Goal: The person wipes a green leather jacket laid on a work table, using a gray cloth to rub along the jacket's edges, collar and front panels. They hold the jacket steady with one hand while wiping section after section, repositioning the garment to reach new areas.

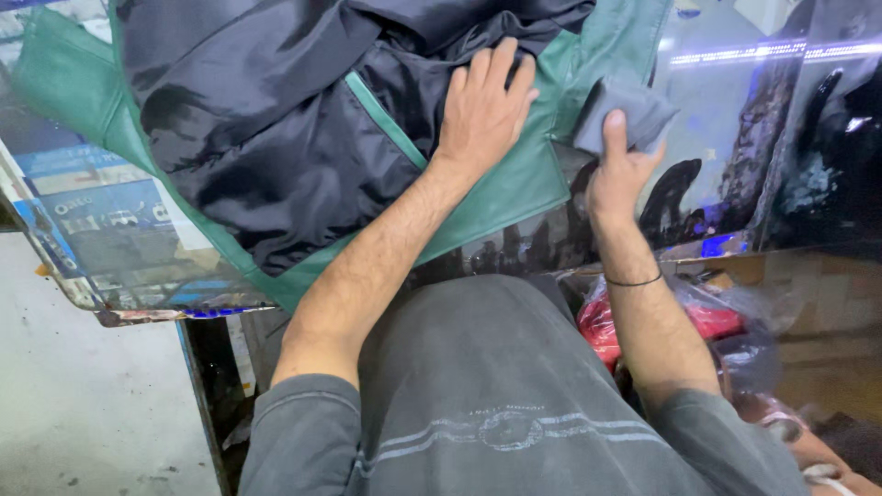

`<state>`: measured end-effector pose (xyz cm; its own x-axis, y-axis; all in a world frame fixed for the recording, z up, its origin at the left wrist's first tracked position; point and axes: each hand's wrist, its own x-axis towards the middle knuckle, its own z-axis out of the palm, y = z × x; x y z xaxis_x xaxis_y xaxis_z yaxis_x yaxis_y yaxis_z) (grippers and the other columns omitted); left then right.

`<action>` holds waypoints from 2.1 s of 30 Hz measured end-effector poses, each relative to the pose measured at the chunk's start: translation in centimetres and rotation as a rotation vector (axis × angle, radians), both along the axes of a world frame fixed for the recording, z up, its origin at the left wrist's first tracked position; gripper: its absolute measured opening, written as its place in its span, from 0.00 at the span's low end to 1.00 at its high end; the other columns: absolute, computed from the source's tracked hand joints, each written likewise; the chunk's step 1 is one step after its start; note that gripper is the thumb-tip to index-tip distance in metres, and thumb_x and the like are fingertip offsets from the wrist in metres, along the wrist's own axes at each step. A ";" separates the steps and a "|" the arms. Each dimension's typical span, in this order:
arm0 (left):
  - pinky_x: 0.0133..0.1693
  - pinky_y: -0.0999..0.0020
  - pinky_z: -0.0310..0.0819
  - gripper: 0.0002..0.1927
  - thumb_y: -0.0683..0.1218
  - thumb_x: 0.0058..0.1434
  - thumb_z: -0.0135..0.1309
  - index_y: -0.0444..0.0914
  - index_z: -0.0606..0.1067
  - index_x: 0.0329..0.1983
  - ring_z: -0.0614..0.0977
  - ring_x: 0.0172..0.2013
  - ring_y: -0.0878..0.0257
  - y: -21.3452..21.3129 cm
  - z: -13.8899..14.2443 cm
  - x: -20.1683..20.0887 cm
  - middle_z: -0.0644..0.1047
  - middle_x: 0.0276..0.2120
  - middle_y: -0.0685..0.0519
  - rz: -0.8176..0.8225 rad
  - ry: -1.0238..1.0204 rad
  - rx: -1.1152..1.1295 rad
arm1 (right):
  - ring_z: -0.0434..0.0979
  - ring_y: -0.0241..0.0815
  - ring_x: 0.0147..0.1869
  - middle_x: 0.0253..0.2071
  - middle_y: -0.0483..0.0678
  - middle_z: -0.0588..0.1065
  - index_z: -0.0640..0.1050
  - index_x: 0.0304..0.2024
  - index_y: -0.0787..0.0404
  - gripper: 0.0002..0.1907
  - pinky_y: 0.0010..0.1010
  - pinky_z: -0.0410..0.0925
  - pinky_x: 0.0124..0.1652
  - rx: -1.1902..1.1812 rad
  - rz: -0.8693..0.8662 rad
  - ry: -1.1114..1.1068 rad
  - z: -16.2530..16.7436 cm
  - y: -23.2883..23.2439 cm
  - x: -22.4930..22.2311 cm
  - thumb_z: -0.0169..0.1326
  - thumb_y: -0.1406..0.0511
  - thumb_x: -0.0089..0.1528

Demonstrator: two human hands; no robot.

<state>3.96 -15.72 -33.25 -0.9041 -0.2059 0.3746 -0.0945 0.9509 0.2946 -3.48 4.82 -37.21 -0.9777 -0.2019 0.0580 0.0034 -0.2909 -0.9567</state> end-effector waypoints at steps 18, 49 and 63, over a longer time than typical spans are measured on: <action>0.42 0.52 0.67 0.11 0.51 0.62 0.60 0.41 0.72 0.37 0.72 0.43 0.51 0.9 2.5 -2.0 0.71 0.40 0.53 0.304 0.165 0.032 | 0.77 0.39 0.58 0.55 0.48 0.78 0.74 0.58 0.68 0.20 0.33 0.70 0.62 -0.040 -0.060 -0.096 -1.3 -2.6 -1.4 0.64 0.65 0.68; 0.38 0.75 0.65 0.32 0.31 0.75 0.53 0.37 0.56 0.78 0.70 0.34 0.71 -6.3 -7.5 -1.8 0.69 0.34 0.58 -0.352 0.126 1.433 | 0.71 0.41 0.36 0.32 0.49 0.75 0.76 0.39 0.70 0.14 0.36 0.67 0.39 0.509 0.052 0.370 -2.0 -6.1 -4.3 0.67 0.66 0.64; 0.41 0.74 0.66 0.23 0.31 0.72 0.52 0.32 0.62 0.68 0.71 0.36 0.70 -5.6 -4.5 -2.4 0.72 0.43 0.56 -0.322 0.103 1.440 | 0.74 0.32 0.37 0.35 0.47 0.76 0.76 0.39 0.70 0.10 0.30 0.68 0.34 0.334 0.124 0.360 0.2 -5.9 -4.6 0.66 0.70 0.65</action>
<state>1.54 -21.35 -37.77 -0.9646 -0.2478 0.0899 0.1380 -0.1838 0.9732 -8.05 -1.06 -37.01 -0.8753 -0.3801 0.2991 -0.3284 0.0131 -0.9445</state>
